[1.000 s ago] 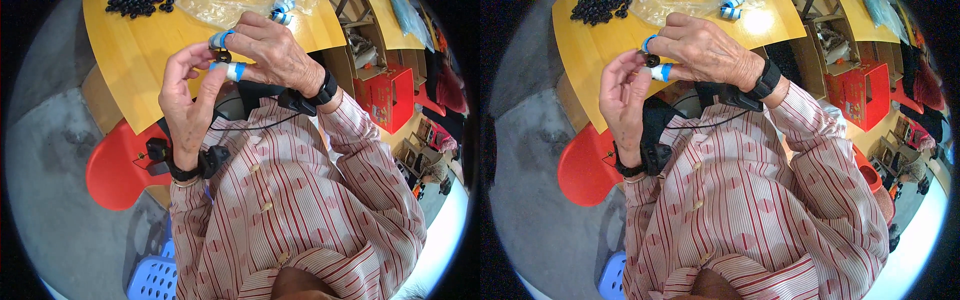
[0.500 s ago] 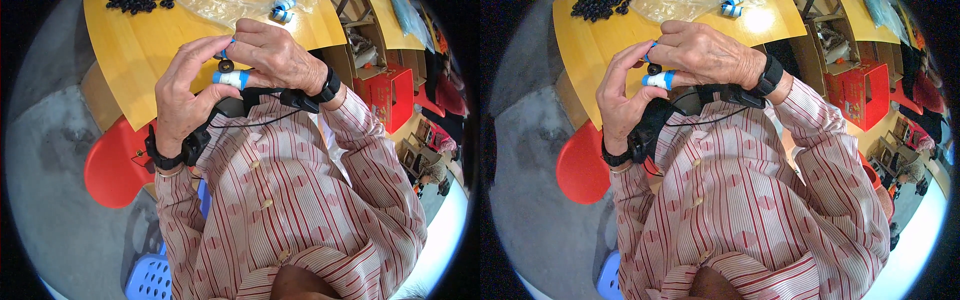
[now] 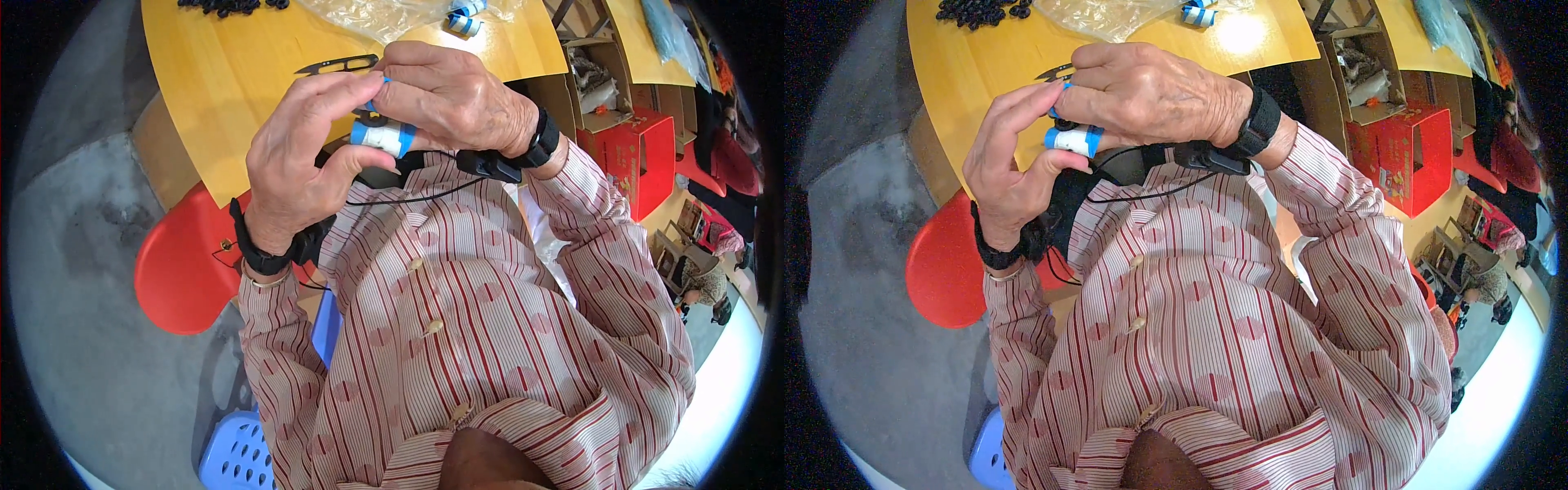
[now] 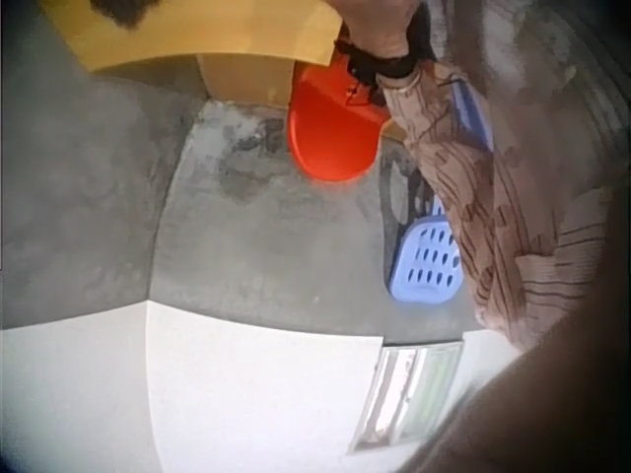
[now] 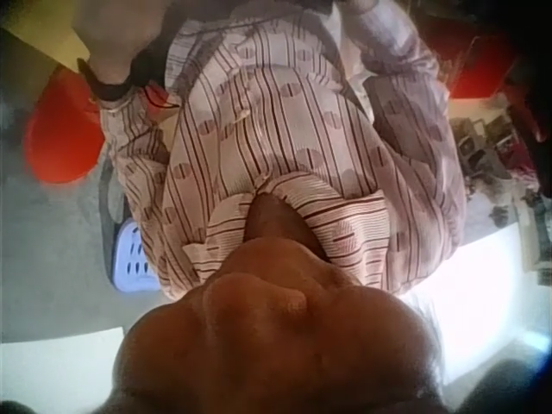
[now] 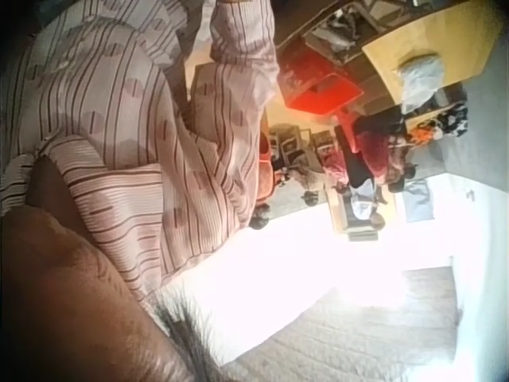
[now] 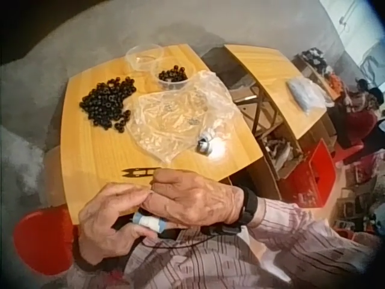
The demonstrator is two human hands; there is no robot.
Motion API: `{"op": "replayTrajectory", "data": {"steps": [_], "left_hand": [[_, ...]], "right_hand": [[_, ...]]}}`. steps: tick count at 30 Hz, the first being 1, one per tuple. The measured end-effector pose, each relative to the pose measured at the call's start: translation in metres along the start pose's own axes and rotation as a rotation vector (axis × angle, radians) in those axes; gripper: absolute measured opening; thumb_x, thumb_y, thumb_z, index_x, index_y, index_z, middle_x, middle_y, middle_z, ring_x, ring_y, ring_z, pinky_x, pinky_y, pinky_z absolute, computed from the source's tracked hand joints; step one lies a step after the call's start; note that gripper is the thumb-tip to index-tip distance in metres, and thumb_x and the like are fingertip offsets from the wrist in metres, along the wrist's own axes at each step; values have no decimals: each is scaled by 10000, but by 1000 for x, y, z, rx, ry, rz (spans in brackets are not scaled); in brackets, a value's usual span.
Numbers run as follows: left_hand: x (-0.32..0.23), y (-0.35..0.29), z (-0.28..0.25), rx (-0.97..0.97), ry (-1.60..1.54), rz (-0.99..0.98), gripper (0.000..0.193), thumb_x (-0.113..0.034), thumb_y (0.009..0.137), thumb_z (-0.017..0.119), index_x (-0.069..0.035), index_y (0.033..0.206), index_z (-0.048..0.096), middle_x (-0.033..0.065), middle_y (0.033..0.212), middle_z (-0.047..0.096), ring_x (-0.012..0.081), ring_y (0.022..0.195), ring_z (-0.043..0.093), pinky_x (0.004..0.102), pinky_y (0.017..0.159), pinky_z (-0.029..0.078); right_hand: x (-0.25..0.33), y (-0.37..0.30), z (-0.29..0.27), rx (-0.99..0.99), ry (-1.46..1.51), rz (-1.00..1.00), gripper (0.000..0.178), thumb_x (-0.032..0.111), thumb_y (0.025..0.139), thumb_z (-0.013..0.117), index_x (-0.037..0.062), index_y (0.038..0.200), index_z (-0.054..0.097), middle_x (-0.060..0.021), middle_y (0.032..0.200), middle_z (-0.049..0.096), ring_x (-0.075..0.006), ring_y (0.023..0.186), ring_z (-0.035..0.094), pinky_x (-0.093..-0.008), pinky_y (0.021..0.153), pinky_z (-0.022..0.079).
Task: The person selects black plastic components and small metal inserts from the table, then fits and presses the inserts into the plastic components by hand.
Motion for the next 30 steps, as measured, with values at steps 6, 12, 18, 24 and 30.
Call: {"op": "replayTrajectory", "data": {"steps": [6, 12, 18, 24, 30], "left_hand": [[6, 2, 7, -8, -24, -80, 563, -185, 615, 774, -33, 1119, 575, 110, 1072, 602, 280, 959, 589, 337, 827, 490], [14, 4, 21, 75, -43, -157, 648, -211, 623, 777, -51, 1204, 538, 121, 1111, 573, 264, 945, 583, 333, 831, 478], [33, -25, 11, 78, 38, -389, 519, -98, 712, 721, -37, 1194, 542, 132, 1074, 568, 228, 808, 584, 325, 734, 481], [65, -54, 18, 122, 47, -477, 359, -30, 742, 660, -21, 1094, 594, 119, 995, 587, 207, 791, 596, 305, 732, 484], [85, -60, 14, 117, 75, -510, 316, -62, 757, 659, -36, 1067, 604, 123, 980, 589, 216, 777, 600, 312, 714, 488]], "right_hand": [[-8, -7, -1, -36, -32, 44, 284, 203, 686, 685, 21, 838, 529, -86, 710, 513, -254, 690, 526, -346, 633, 466], [-14, -22, -8, 33, -88, 176, 261, 187, 707, 683, 24, 850, 537, -85, 723, 527, -260, 706, 537, -357, 626, 467], [-29, -67, -46, -73, -285, 417, 217, 134, 713, 708, 49, 867, 582, -65, 646, 517, -229, 627, 526, -325, 543, 441], [-55, -200, -120, -200, -591, 1119, 197, 179, 819, 614, 28, 945, 617, -150, 775, 597, -299, 718, 593, -360, 637, 470], [-83, -328, -134, -133, -665, 1402, 285, 223, 842, 577, 80, 1089, 568, -170, 798, 617, -271, 707, 612, -360, 625, 472]]}}
Point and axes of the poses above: each hand's wrist, its own y-axis towards the middle knuckle, its own z-axis out of the palm, x = y × z, the point moved 7 cm from there along y, towards the middle knuckle
